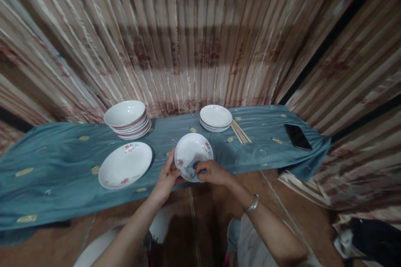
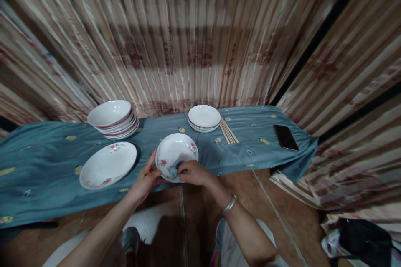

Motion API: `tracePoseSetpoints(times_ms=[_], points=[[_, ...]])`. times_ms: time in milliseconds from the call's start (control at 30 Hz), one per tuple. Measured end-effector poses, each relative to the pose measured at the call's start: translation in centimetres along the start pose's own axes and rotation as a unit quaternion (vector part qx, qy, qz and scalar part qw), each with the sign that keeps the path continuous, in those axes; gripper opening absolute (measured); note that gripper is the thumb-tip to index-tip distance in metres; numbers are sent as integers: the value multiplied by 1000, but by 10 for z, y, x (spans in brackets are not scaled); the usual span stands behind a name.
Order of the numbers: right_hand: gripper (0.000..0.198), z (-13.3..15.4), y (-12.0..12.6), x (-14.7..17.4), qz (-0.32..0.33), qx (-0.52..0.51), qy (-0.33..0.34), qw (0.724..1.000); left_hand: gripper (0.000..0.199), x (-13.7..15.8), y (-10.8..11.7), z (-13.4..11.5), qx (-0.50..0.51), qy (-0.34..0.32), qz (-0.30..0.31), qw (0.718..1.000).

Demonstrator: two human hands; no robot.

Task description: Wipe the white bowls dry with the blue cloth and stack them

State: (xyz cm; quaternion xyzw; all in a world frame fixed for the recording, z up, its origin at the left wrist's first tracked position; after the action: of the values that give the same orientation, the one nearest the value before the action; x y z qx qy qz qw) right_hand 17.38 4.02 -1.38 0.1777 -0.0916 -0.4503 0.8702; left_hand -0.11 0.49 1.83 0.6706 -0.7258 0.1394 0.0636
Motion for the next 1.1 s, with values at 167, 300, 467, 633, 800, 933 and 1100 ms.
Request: tracePoseSetpoints(times_ms=[167, 300, 467, 633, 800, 933, 1100], points=[[16, 0, 17, 3, -15, 157, -70, 985, 103, 0, 1, 0, -15, -10, 9, 1000], [15, 1, 24, 2, -72, 251, -97, 960, 105, 0, 1, 1, -13, -10, 14, 1000], [16, -7, 24, -6, -150, 321, -22, 935, 106, 0, 0, 3, -1, -15, 17, 1000], [19, -16, 23, -15, -221, 316, 39, 922, 110, -1, -2, 5, 6, -10, 11, 1000], [23, -26, 21, -28, -313, 238, 52, 918, 110, 0, -6, 4, 7, -17, 12, 1000], [32, -29, 15, -46, -346, 132, 72, 926, 109, 0, -10, 5, 6, -19, 13, 1000], [36, -18, 6, -62, -335, -11, 120, 935, 107, 0, -11, 8, 11, -17, 6, 1000]])
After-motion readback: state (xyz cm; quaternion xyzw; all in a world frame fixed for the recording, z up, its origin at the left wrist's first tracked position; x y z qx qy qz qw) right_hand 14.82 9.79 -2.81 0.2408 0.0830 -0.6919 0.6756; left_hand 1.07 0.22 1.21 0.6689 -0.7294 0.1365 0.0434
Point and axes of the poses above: each hand's wrist, its own x-axis away from the middle knuckle, its own y-axis out of the back of the hand, z = x × y, the point moved 2 cm from there along -x, towards the middle knuckle, and after that the axes turned 11 degrees about -x, right-handed, at the moved point
